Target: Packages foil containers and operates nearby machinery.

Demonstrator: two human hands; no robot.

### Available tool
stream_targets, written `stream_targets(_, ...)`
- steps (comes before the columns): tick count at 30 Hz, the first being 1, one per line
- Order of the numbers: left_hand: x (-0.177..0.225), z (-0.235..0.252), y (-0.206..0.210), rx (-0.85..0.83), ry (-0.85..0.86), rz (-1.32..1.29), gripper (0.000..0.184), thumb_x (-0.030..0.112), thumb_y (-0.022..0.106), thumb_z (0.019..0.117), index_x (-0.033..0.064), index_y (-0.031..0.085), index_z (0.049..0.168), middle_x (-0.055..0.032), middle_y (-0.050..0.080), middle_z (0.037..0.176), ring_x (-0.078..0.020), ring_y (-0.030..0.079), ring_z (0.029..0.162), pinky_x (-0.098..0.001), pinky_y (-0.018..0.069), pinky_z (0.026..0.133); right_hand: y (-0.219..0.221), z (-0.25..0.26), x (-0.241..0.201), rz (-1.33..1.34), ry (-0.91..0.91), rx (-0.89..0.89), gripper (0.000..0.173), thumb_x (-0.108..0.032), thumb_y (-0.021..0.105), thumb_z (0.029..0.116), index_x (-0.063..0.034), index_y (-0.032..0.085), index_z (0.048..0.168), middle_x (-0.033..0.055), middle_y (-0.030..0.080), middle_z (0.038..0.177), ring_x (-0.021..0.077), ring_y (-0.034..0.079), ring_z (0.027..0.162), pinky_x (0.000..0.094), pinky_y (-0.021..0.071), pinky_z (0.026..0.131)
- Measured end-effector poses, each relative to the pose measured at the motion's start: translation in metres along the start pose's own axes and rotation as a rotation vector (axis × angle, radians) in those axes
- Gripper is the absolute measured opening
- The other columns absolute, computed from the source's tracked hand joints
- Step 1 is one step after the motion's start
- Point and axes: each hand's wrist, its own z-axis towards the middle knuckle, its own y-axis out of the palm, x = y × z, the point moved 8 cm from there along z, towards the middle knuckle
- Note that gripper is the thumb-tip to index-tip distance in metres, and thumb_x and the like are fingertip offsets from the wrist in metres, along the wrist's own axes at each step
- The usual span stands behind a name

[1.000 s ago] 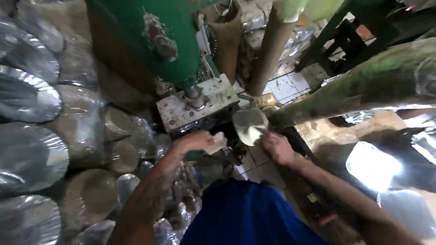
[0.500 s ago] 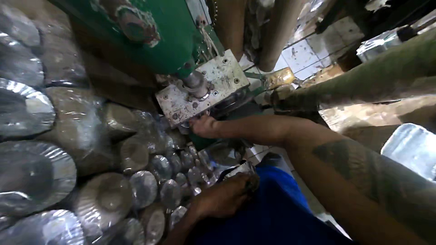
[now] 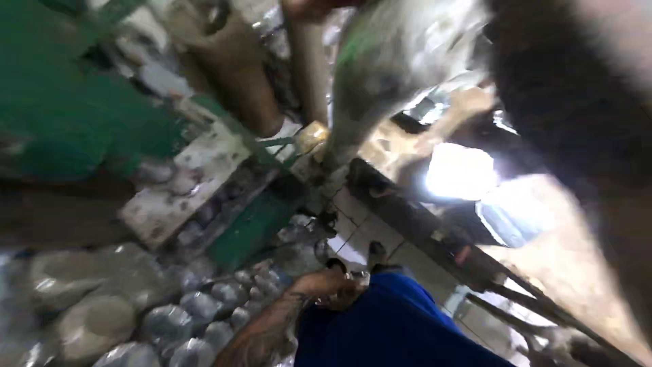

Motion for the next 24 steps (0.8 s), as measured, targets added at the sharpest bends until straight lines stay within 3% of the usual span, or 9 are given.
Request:
stream_targets(2, 0.031, 0.031, -0.005, 0.028, 0.162, 0.087, 0.029, 0.031, 0.068, 0.0952, 0.0021, 0.070, 0.096, -0.0051, 0.068, 0.083, -0.0117, 0.064, 0.074, -0.0359, 0.0556, 0.071, 0.047, 0.039, -0.034, 0.096, 0.119, -0.064, 0.025, -0.024, 0.069, 0.0963, -0.0112, 0.070, 0.118, -0.0066, 0.071, 0.095, -0.0026, 0.066, 0.080, 0.0178, 0.0572, 0.067)
stream_targets(3, 0.045, 0.039, -0.017, 0.065, 0.226, 0.085, 0.027, 0.024, 0.071, 0.0938, 0.0009, 0.072, 0.108, -0.0088, 0.071, 0.093, -0.0147, 0.067, 0.082, -0.0389, 0.0571, 0.079, 0.067, 0.020, -0.043, 0.057, 0.217, -0.148, 0.028, -0.029, 0.071, 0.0929, -0.0132, 0.067, 0.116, -0.0055, 0.070, 0.092, 0.0011, 0.066, 0.077, 0.0217, 0.0581, 0.064)
stream_targets(4, 0.057, 0.046, -0.035, 0.143, 0.258, 0.102, 0.035, 0.022, 0.073, 0.0933, 0.0010, 0.068, 0.121, -0.0135, 0.071, 0.106, -0.0198, 0.069, 0.094, -0.0434, 0.0580, 0.088, 0.083, -0.033, -0.041, -0.016, 0.314, -0.204, 0.045, -0.039, 0.073, 0.0887, -0.0122, 0.065, 0.124, 0.0015, 0.072, 0.101, 0.0106, 0.069, 0.088, 0.0314, 0.0616, 0.074)
stream_targets(6, 0.084, 0.067, -0.084, 0.334, 0.260, 0.188, 0.049, 0.027, 0.074, 0.0920, 0.0028, 0.063, 0.133, -0.0175, 0.069, 0.121, -0.0259, 0.068, 0.109, -0.0482, 0.0550, 0.098, 0.119, -0.185, -0.004, -0.009, 0.676, -0.290, 0.085, -0.051, 0.078, 0.0836, -0.0071, 0.049, 0.150, 0.0193, 0.056, 0.145, 0.0352, 0.051, 0.135, 0.0559, 0.0379, 0.115)
stream_targets(7, 0.106, 0.079, -0.105, 0.396, 0.231, 0.245, 0.052, 0.029, 0.073, 0.0929, 0.0023, 0.061, 0.136, -0.0195, 0.067, 0.125, -0.0286, 0.066, 0.114, -0.0501, 0.0528, 0.101, 0.139, -0.262, 0.022, 0.018, 0.909, -0.312, 0.097, -0.052, 0.082, 0.0811, -0.0073, 0.039, 0.157, 0.0214, 0.044, 0.156, 0.0388, 0.039, 0.145, 0.0586, 0.0280, 0.121)
stream_targets(10, 0.174, 0.135, -0.141, 0.451, 0.167, 0.440, 0.049, 0.039, 0.067, 0.0981, 0.0036, 0.063, 0.132, -0.0211, 0.069, 0.118, -0.0338, 0.067, 0.107, -0.0574, 0.0523, 0.097, 0.201, -0.464, 0.101, -0.139, 1.461, -0.291, 0.108, -0.053, 0.088, 0.0730, -0.0093, 0.036, 0.158, 0.0190, 0.034, 0.163, 0.0401, 0.033, 0.150, 0.0636, 0.0380, 0.114)
stream_targets(14, 0.252, 0.209, -0.184, 0.576, 0.160, 0.712, 0.048, 0.040, 0.068, 0.0959, 0.0064, 0.064, 0.130, -0.0207, 0.070, 0.115, -0.0384, 0.069, 0.106, -0.0664, 0.0519, 0.094, 0.258, -0.584, 0.175, -0.161, 1.694, -0.184, 0.095, -0.048, 0.089, 0.0692, -0.0074, 0.051, 0.146, 0.0229, 0.051, 0.149, 0.0453, 0.049, 0.136, 0.0705, 0.0441, 0.103)
stream_targets(20, 0.277, 0.236, -0.209, 0.496, 0.068, 0.944, 0.056, 0.058, 0.060, 0.0969, 0.0053, 0.072, 0.112, -0.0222, 0.071, 0.105, -0.0439, 0.067, 0.102, -0.0745, 0.0464, 0.093, 0.254, -0.570, 0.167, -0.143, 1.761, -0.203, 0.084, -0.041, 0.086, 0.0767, -0.0067, 0.052, 0.146, 0.0201, 0.051, 0.150, 0.0415, 0.046, 0.140, 0.0690, 0.0363, 0.111)
stream_targets(24, 0.348, 0.197, -0.161, 0.458, 0.396, 0.645, 0.042, 0.035, 0.057, 0.1055, -0.0032, 0.069, 0.119, -0.0260, 0.069, 0.110, -0.0401, 0.067, 0.103, -0.0647, 0.0487, 0.095, 0.186, -0.423, 0.085, -0.155, 1.317, 0.386, 0.050, -0.041, 0.069, 0.0967, -0.0002, 0.068, 0.125, 0.0215, 0.068, 0.124, 0.0355, 0.064, 0.119, 0.0534, 0.0489, 0.105)
